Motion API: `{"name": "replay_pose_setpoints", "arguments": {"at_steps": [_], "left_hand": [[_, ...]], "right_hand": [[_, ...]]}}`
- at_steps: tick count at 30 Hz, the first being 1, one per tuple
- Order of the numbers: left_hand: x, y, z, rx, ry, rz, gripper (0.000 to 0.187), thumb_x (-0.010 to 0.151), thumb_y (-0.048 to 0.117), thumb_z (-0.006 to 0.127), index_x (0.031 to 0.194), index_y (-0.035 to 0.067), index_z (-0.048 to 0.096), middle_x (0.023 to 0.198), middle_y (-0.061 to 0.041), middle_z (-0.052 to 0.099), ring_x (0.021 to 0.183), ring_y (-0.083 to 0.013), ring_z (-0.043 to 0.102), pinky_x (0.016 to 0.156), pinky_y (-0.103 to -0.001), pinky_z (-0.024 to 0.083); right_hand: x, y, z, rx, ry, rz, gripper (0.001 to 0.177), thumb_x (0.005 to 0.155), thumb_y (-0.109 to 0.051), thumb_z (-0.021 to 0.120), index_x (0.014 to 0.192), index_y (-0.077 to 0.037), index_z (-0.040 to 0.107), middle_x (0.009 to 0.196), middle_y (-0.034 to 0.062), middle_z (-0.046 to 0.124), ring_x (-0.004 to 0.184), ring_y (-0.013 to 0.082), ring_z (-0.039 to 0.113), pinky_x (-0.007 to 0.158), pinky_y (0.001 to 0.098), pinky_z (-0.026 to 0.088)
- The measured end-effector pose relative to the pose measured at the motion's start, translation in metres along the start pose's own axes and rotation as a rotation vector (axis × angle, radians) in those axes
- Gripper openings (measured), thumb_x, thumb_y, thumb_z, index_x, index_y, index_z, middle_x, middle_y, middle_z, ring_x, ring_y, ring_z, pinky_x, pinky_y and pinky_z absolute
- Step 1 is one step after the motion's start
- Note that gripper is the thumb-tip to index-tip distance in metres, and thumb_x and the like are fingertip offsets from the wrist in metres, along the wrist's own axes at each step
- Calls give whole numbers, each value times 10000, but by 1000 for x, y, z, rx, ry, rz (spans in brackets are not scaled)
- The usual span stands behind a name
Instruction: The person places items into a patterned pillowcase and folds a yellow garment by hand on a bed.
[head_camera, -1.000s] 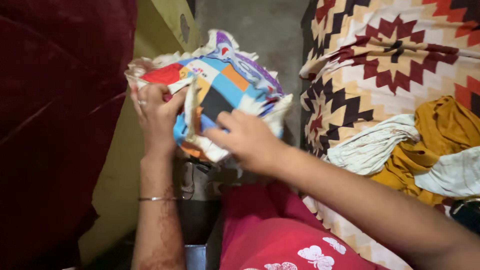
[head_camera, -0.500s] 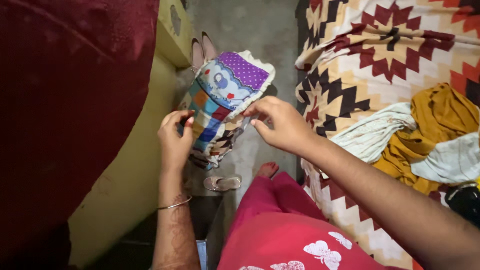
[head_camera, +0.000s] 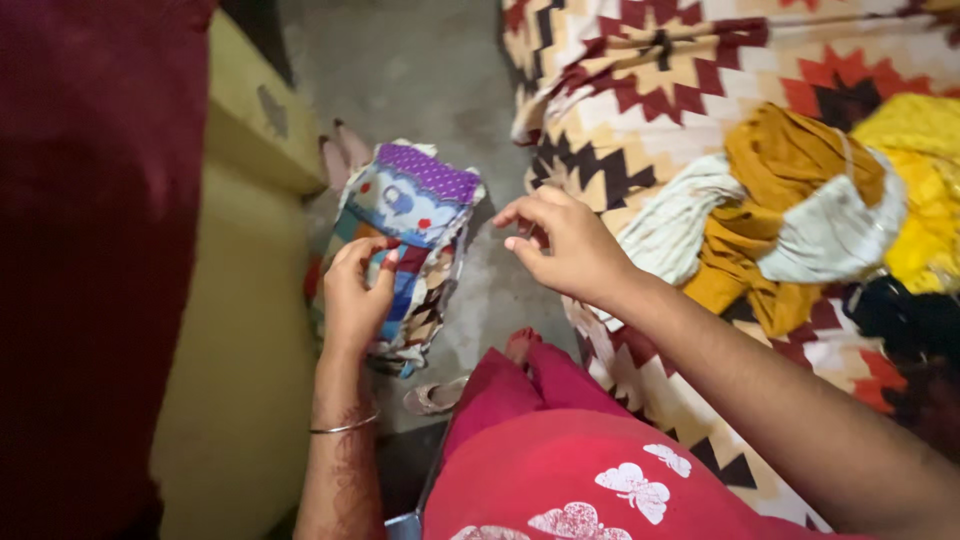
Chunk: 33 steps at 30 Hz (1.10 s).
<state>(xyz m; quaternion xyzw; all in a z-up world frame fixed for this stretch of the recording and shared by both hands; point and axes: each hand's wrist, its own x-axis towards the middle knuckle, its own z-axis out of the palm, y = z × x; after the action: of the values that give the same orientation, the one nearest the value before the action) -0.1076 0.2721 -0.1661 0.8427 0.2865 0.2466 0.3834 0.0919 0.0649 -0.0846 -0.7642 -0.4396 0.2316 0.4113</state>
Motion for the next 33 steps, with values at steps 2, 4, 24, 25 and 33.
{"name": "replay_pose_setpoints", "arguments": {"at_steps": [2, 4, 24, 25, 33], "left_hand": [[3, 11, 16, -36, -72, 24, 191, 907, 88, 705, 1088, 31, 728, 1067, -154, 727, 996, -295, 696, 873, -367, 525], [10, 25, 34, -82, -158, -38, 194, 904, 110, 701, 1086, 46, 727, 1052, -138, 729, 934, -301, 688, 827, -367, 530], [35, 72, 256, -116, -951, 143, 246, 937, 192, 682, 1104, 18, 736, 1016, -151, 772, 926, -238, 760, 822, -353, 572], [33, 64, 272, -144, -985, 122, 253, 936, 194, 684, 1096, 5, 733, 997, -149, 779, 916, -225, 759, 819, -346, 574], [23, 7, 404, -139, -1146, -127, 330, 922, 246, 691, 1115, -17, 740, 1006, -122, 800, 898, -170, 734, 805, -336, 565]], "right_hand": [[-16, 14, -13, 6, 60, 53, 210, 878, -97, 717, 1086, -69, 725, 883, 75, 582, 724, 143, 585, 659, 271, 497], [-33, 29, -24, 8, 148, 44, 205, 879, -105, 725, 1080, -68, 721, 914, 57, 613, 748, 123, 605, 676, 254, 508], [-222, 156, -87, 348, 759, 612, 260, 920, -107, 717, 1172, -44, 691, 895, -20, 593, 745, 47, 583, 635, 216, 479], [-231, 154, -87, 333, 773, 663, 260, 920, -108, 716, 1171, -49, 693, 894, -18, 601, 752, 54, 587, 643, 220, 483], [-276, 142, -87, 506, 1013, 787, 248, 933, -98, 689, 1175, -48, 690, 923, 2, 619, 775, 93, 608, 690, 247, 539]]}}
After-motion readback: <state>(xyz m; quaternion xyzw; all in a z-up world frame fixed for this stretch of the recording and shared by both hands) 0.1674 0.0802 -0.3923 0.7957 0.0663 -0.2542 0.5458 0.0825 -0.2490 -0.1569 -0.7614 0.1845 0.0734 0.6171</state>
